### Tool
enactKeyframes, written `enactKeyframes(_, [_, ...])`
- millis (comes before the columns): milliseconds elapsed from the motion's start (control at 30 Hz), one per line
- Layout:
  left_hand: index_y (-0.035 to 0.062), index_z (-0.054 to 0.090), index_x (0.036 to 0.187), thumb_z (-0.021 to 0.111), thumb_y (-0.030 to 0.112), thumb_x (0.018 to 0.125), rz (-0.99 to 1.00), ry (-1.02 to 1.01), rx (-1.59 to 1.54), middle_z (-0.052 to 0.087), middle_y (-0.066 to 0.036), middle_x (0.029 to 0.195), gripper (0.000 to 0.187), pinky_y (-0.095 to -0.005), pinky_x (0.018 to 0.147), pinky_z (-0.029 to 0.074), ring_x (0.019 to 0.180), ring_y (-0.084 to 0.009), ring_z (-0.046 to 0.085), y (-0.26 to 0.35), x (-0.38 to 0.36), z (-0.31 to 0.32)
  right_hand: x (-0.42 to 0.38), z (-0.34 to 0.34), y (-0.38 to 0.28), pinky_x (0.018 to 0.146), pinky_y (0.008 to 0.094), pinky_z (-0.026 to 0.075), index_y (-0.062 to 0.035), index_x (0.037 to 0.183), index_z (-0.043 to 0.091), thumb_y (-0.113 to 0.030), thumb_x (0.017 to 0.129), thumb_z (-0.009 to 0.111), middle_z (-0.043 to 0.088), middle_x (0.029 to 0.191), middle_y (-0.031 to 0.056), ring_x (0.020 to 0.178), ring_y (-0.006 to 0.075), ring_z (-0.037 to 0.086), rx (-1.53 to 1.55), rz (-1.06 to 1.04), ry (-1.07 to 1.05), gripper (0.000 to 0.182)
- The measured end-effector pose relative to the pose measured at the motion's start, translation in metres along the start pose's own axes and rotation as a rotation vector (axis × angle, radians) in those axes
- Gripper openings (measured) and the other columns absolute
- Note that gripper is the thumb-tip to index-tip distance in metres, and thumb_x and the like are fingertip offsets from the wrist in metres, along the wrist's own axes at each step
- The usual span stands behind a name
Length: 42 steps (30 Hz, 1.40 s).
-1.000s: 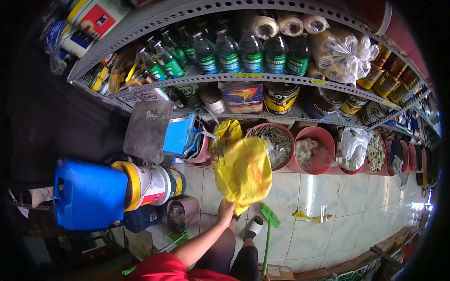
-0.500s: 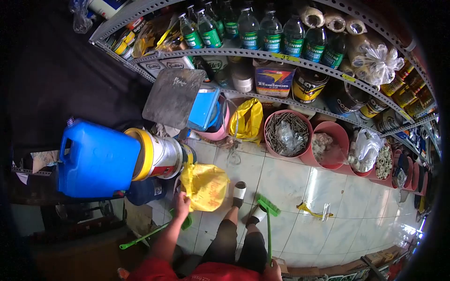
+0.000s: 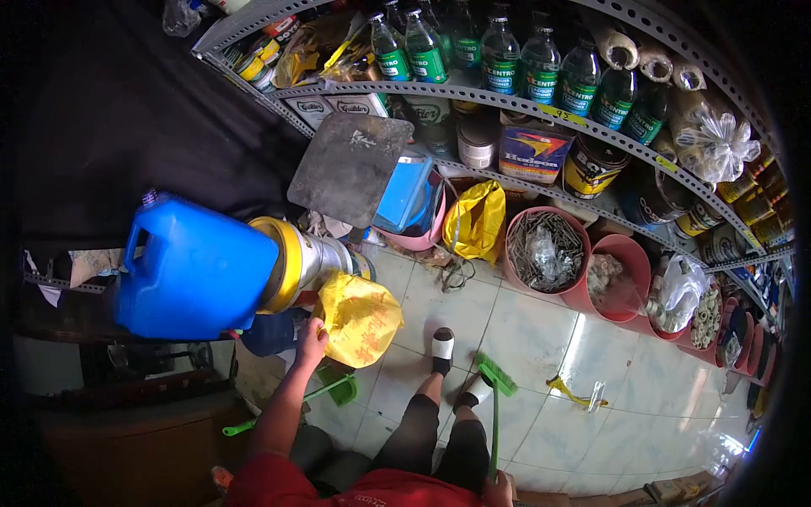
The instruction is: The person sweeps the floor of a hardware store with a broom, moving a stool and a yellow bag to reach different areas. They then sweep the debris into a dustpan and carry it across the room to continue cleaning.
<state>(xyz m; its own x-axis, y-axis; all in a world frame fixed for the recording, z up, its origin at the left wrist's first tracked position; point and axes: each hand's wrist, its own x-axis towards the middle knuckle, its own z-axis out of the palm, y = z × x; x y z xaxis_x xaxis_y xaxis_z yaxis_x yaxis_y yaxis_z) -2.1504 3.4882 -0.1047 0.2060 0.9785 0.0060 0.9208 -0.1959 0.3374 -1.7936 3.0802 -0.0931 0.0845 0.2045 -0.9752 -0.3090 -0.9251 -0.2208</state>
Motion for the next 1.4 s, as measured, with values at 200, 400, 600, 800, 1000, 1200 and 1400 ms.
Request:
enactKeyframes(200, [0.0038,0.043,0.084,0.051,0.006,0.066,0.057,-0.114,0.076,0.050,-0.015,0.080,0.020,-0.0396,0.061,0.040,0.074,-0.0332,0.049,0.014,0.040,0.024,0.006,0.004,-0.001,0.035,0.0277,0.037,-0.0010,0.102,0.043,-0.012,0.075,0.045,0.046,0.053,0.0054,0.042,0.0144,0.046,-0.179,-0.019,0.065,0.029])
enactKeyframes(400, [0.0060,0.043,0.101,0.062,0.019,0.061,-0.053,-0.105,0.484,0.048,-0.017,0.095,0.046,-0.0395,0.078,0.037,0.088,-0.0310,0.047,-0.001,0.101,0.093,0.044,0.004,0.060,0.036,0.0311,0.035,-0.0200,0.109,0.042,-0.024,0.082,0.043,0.047,0.062,0.0061,0.048,0.0151,0.042,-0.046,-0.077,0.155,0.027])
enactKeyframes(600, [-0.0001,0.032,0.115,0.071,0.033,0.052,-0.305,-0.342,-0.186,0.039,-0.023,0.113,0.082,-0.0372,0.091,0.029,0.106,-0.0327,0.038,0.023,0.163,0.254,0.062,0.018,0.081,0.047,0.0285,0.039,-0.0140,0.105,0.046,-0.021,0.082,0.042,0.051,0.072,0.0071,0.062,0.0149,0.047,0.182,0.098,0.152,0.024])
enactKeyframes(800, [0.0034,0.031,0.115,0.072,0.022,0.057,-0.428,-0.085,-0.789,0.041,-0.011,0.113,0.073,-0.0303,0.085,0.033,0.103,-0.0203,0.040,0.099,0.204,0.382,0.051,0.051,0.060,0.054,0.0290,0.039,-0.0110,0.104,0.047,-0.019,0.083,0.040,0.051,0.077,0.0076,0.068,0.0162,0.046,0.118,0.065,0.191,0.024])
enactKeyframes(1000, [0.0011,0.048,0.087,0.058,0.022,0.072,-0.472,-0.087,-0.906,0.055,-0.006,0.080,0.027,-0.0282,0.066,0.039,0.072,-0.0137,0.050,0.120,0.222,0.406,0.045,0.074,0.069,0.061,0.0294,0.039,-0.0080,0.102,0.048,-0.018,0.083,0.038,0.051,0.082,0.0082,0.074,0.0175,0.046,-0.199,0.085,0.216,0.024])
enactKeyframes(1200, [0.0020,0.048,0.087,0.038,0.024,0.080,-0.315,-0.342,-0.015,0.055,-0.019,0.079,0.026,-0.0434,0.065,0.040,0.076,-0.0353,0.052,0.086,0.167,0.330,0.060,0.079,0.122,0.068,0.0298,0.039,-0.0050,0.101,0.049,-0.016,0.083,0.036,0.052,0.087,0.0087,0.081,0.0188,0.046,-2.369,-0.741,0.367,0.024])
enactKeyframes(1400, [0.0028,0.047,0.099,0.041,0.022,0.080,-0.246,-0.410,-0.183,0.054,-0.018,0.089,0.028,-0.0385,0.071,0.040,0.086,-0.0313,0.051,-0.002,0.135,0.291,0.069,0.072,0.128,0.082,0.0297,0.033,-0.0008,0.100,0.049,-0.010,0.083,0.032,0.049,0.097,0.0114,0.092,0.0221,0.042,-1.397,-0.372,0.040,0.026])
